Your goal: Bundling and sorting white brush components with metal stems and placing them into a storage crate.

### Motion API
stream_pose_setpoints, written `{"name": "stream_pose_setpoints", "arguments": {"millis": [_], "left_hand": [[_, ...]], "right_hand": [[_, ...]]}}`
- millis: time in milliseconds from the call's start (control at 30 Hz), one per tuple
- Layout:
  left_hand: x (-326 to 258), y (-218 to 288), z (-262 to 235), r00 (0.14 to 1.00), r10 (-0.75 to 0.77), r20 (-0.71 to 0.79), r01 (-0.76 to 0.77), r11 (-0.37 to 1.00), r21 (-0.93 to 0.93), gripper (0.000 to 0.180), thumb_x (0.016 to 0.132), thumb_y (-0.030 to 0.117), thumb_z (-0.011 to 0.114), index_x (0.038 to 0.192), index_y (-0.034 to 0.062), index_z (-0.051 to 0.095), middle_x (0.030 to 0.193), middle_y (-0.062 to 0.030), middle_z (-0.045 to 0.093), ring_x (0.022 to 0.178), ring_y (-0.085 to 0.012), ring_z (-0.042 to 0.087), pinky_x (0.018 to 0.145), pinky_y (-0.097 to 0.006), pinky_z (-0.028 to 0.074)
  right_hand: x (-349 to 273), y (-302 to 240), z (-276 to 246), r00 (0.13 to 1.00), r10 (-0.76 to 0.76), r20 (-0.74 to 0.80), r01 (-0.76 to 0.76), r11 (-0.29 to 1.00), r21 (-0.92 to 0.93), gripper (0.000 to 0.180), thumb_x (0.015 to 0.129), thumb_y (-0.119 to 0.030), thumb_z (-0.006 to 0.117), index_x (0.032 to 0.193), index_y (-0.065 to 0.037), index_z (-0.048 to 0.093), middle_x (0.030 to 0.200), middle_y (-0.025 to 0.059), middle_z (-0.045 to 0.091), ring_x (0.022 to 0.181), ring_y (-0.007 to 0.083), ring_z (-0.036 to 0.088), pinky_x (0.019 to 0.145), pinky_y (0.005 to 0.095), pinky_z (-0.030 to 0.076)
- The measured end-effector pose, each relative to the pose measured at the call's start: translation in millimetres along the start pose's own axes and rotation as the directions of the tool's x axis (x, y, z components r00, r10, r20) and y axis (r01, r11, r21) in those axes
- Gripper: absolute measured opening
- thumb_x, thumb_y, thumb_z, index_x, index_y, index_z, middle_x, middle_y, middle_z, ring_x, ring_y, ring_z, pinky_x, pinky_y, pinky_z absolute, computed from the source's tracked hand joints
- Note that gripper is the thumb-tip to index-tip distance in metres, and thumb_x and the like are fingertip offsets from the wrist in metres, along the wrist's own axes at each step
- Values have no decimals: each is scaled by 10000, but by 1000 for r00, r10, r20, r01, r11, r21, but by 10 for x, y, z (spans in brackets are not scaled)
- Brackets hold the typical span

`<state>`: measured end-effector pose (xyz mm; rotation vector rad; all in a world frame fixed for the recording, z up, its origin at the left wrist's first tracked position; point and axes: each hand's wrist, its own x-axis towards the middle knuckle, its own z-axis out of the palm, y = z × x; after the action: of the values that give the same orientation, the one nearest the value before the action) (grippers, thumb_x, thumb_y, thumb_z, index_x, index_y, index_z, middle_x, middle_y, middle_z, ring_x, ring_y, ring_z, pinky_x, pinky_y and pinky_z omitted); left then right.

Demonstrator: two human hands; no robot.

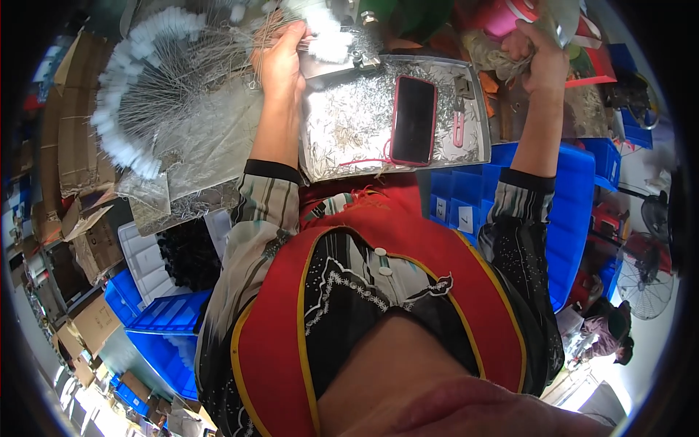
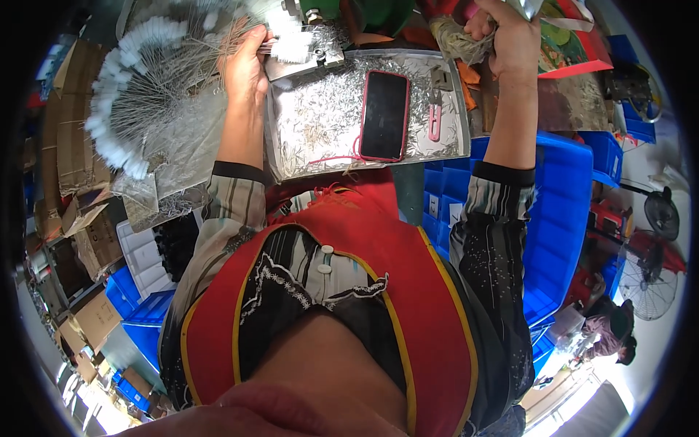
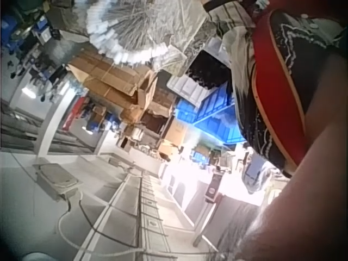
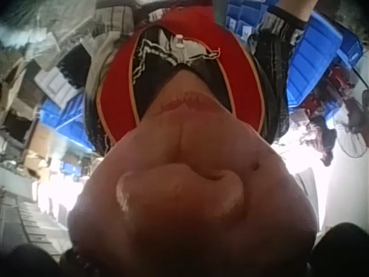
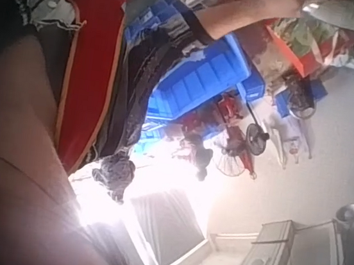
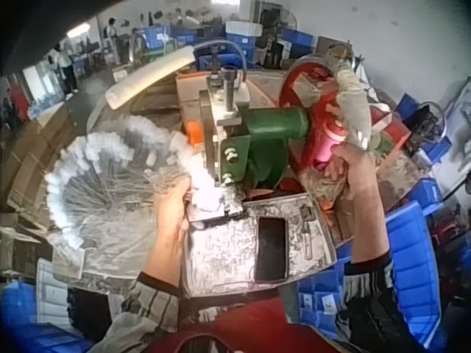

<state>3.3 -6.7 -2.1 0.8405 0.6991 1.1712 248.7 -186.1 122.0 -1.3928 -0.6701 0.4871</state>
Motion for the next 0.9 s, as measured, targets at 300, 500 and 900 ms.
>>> {"name": "stream_pose_setpoints", "arguments": {"millis": [300, 500, 900], "left_hand": [[19, -64, 35, 992, 95, -82, -109, 978, -177, 89, 738, -15, 599, 816, -37, 563, 732, -102, 589, 642, -165, 579, 591, -241, 497], [2, -34, 121, 989, 0, -146, -26, 983, -179, 47, 711, -36, 612, 741, -30, 576, 694, -89, 591, 585, -144, 567, 542, -221, 477], [56, -37, 67, 995, 70, -67, -73, 996, -46, 123, 699, 27, 664, 792, -19, 598, 752, -78, 599, 640, -128, 558, 588, -248, 458]], "right_hand": [[6, 64, -53, 999, 28, 46, -27, 1000, -5, 286, 741, -111, 531, 492, -39, 410, 484, 53, 380, 507, 182, 439, 583, 305, 401], [7, 37, -58, 999, 48, 27, -47, 998, -36, 286, 741, -122, 526, 496, -43, 402, 489, 56, 387, 517, 183, 445, 593, 305, 402], [-83, 428, 93, 955, -295, -30, 296, 943, 155, 189, 710, -62, 542, 555, 1, 454, 472, 78, 402, 439, 191, 428, 536, 329, 411]]}}
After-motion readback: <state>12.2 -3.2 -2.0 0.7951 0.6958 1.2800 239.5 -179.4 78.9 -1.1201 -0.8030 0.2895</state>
